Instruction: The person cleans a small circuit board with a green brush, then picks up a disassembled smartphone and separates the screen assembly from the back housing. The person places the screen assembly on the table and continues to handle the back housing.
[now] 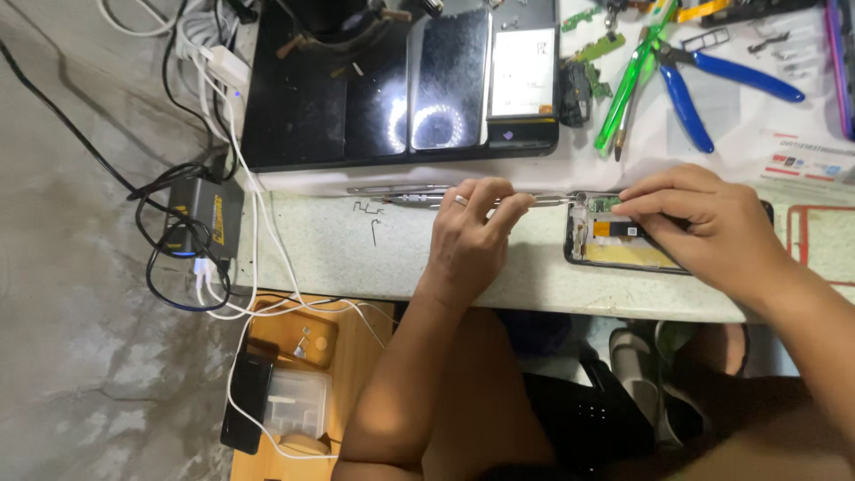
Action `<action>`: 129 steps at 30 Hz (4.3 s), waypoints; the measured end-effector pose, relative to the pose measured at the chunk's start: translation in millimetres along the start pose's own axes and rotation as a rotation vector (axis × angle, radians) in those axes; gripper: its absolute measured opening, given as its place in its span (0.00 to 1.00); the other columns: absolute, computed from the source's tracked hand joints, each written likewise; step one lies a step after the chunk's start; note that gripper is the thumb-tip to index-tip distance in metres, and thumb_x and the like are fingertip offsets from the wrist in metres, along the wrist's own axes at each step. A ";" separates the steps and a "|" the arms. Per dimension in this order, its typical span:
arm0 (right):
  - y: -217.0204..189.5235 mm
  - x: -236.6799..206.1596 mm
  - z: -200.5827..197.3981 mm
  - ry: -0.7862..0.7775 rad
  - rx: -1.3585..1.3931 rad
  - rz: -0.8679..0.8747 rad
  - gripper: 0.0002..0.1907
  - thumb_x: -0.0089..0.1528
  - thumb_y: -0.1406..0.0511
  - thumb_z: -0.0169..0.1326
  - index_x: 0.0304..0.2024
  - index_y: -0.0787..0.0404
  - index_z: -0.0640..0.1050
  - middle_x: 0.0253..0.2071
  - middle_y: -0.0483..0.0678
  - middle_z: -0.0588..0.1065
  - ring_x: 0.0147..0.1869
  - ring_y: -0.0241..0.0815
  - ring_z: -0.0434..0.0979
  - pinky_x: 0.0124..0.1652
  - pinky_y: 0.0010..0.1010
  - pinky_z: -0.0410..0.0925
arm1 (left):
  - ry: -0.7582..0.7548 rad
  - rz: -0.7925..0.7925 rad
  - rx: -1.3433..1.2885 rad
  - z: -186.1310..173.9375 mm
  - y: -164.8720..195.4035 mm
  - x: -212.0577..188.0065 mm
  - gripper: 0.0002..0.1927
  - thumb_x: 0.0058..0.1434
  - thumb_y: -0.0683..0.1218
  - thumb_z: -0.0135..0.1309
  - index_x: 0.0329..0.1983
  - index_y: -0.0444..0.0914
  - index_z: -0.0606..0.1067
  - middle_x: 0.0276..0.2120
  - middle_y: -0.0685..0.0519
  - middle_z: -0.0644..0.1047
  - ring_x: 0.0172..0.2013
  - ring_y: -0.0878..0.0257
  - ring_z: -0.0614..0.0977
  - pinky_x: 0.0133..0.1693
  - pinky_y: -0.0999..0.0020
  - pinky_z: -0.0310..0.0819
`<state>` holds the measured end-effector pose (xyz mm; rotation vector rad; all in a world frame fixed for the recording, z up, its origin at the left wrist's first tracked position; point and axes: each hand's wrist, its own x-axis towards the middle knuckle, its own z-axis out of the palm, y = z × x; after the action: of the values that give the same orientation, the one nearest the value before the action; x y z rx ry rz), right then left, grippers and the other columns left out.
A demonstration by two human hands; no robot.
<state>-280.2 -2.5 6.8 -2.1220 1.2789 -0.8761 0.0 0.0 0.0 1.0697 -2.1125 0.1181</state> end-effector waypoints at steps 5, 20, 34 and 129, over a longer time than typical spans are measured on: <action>-81.2 31.9 -43.4 0.004 0.008 0.023 0.12 0.58 0.72 0.60 0.43 0.54 0.85 0.47 0.43 0.81 0.50 0.37 0.81 0.46 0.26 0.74 | 0.014 0.063 0.041 -78.7 5.8 51.1 0.09 0.65 0.37 0.57 0.46 0.41 0.79 0.41 0.54 0.76 0.44 0.58 0.80 0.49 0.57 0.76; -49.5 62.7 -40.6 0.016 -0.063 -0.034 0.13 0.57 0.72 0.61 0.43 0.53 0.85 0.46 0.42 0.81 0.50 0.37 0.79 0.47 0.28 0.72 | -0.030 0.126 0.155 -45.0 -21.8 69.3 0.06 0.67 0.41 0.58 0.47 0.42 0.78 0.43 0.55 0.75 0.44 0.60 0.81 0.44 0.58 0.75; -49.1 67.6 -40.1 0.028 -0.047 -0.047 0.14 0.58 0.72 0.61 0.45 0.53 0.85 0.45 0.42 0.80 0.49 0.36 0.79 0.45 0.26 0.72 | -0.044 0.145 0.128 -47.5 -23.9 76.3 0.08 0.66 0.39 0.58 0.48 0.39 0.80 0.45 0.52 0.79 0.43 0.59 0.82 0.42 0.60 0.75; -130.9 -37.7 -67.8 0.460 0.696 0.161 0.08 0.76 0.68 0.56 0.54 0.64 0.71 0.40 0.46 0.75 0.43 0.32 0.76 0.50 0.24 0.70 | 0.022 -0.132 0.252 -212.8 54.9 5.7 0.20 0.56 0.59 0.65 0.26 0.40 0.74 0.24 0.55 0.74 0.20 0.66 0.72 0.22 0.69 0.64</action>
<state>-269.0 81.1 133.4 -1.2989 1.0992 -1.5246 82.0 114.8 168.6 1.3453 -2.0380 0.3375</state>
